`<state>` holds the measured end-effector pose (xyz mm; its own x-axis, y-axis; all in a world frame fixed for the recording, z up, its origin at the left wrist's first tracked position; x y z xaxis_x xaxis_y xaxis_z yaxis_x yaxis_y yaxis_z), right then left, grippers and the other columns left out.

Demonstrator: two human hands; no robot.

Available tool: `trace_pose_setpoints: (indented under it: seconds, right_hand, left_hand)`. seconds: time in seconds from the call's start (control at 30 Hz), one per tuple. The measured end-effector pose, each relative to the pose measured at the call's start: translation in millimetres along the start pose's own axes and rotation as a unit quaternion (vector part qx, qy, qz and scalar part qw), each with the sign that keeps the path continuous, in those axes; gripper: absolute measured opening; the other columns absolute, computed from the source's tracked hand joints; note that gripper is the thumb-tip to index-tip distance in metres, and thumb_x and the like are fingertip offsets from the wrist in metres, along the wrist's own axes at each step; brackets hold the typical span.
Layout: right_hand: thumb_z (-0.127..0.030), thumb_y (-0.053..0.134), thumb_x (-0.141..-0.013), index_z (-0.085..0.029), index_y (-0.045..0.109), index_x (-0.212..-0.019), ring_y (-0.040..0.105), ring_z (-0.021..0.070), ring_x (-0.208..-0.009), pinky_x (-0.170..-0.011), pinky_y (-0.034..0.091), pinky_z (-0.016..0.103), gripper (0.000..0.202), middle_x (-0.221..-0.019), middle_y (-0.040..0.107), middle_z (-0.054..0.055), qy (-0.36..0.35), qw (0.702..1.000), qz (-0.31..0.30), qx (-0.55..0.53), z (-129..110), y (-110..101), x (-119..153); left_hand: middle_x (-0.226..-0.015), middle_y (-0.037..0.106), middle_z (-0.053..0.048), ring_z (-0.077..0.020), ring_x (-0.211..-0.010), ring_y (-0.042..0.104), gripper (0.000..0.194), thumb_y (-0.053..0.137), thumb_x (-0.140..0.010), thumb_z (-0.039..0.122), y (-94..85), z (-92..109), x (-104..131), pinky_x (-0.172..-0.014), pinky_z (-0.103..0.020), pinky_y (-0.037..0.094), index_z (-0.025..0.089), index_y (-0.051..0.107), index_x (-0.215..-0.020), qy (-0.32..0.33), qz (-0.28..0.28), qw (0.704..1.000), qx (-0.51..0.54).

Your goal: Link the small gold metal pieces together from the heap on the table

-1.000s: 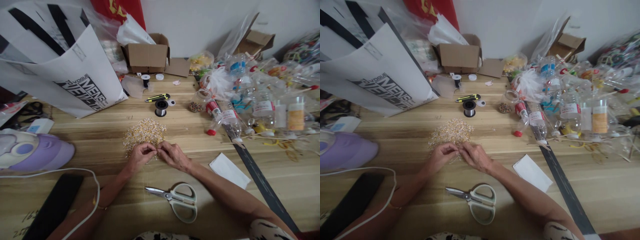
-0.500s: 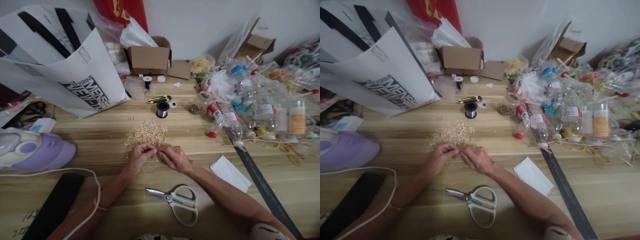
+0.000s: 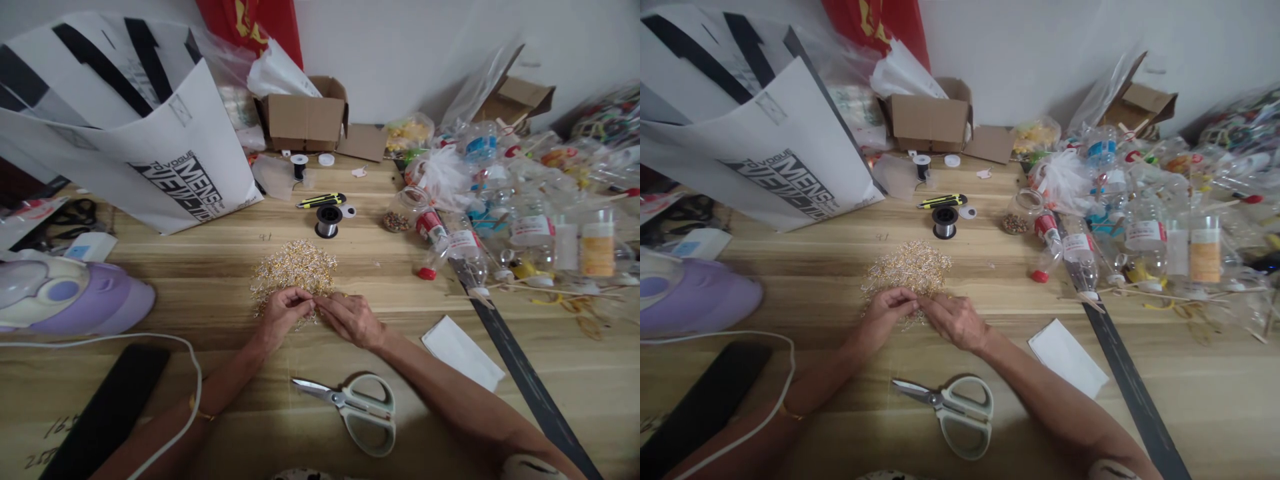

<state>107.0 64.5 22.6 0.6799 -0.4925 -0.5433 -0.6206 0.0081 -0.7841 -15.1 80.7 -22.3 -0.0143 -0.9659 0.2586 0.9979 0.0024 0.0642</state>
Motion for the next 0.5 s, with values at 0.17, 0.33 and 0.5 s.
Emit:
trace_pose_setpoints:
  seconds: [0.17, 0.33, 0.5]
  right_hand:
    - [-0.017, 0.044, -0.093, -0.018, 0.053, -0.116, 0.064, 0.0139, -0.081, -0.071, 0.051, 0.024, 0.025, -0.094, 0.067, 0.008, 0.069, 0.989, 0.016, -0.134, 6.1, -0.3, -3.1]
    - [-0.018, 0.046, -0.092, -0.018, 0.056, -0.114, 0.065, 0.0135, -0.079, -0.071, 0.051, 0.023, 0.024, -0.091, 0.069, 0.007, 0.086, 0.983, 0.023, -0.162, 7.3, -2.3, -4.8]
    - [-0.018, 0.046, -0.092, -0.018, 0.056, -0.112, 0.065, 0.0127, -0.073, -0.067, 0.050, 0.022, 0.023, -0.088, 0.069, 0.006, 0.078, 0.987, 0.023, -0.142, 9.1, -4.8, -4.2]
  left_hand:
    - [-0.057, 0.060, 0.002, -0.0102, -0.055, 0.054, 0.012, 0.069, -0.063, 0.023, 0.4, 1.2, 1.7, -0.056, -0.021, 0.042, 0.013, 0.064, -0.068, -0.001, 0.007, 1.000, 0.001]
    - [-0.058, 0.061, 0.001, -0.0116, -0.058, 0.055, 0.014, 0.069, -0.063, 0.026, 2.4, -0.4, 1.1, -0.059, -0.023, 0.044, 0.014, 0.064, -0.069, -0.002, -0.010, 1.000, -0.002]
    - [-0.058, 0.061, 0.001, -0.0115, -0.058, 0.055, 0.013, 0.069, -0.064, 0.026, 2.9, -3.1, -1.3, -0.060, -0.023, 0.045, 0.014, 0.066, -0.070, 0.002, -0.024, 1.000, 0.007]
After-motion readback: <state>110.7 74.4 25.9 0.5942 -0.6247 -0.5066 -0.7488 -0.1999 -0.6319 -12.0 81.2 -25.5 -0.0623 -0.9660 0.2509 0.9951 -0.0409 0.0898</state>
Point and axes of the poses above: each hand's wrist, its own x-axis away from the middle knuckle, its own y-axis out of the palm, z = x × y, the point moved 8 cm from there along -x, towards the middle knuckle
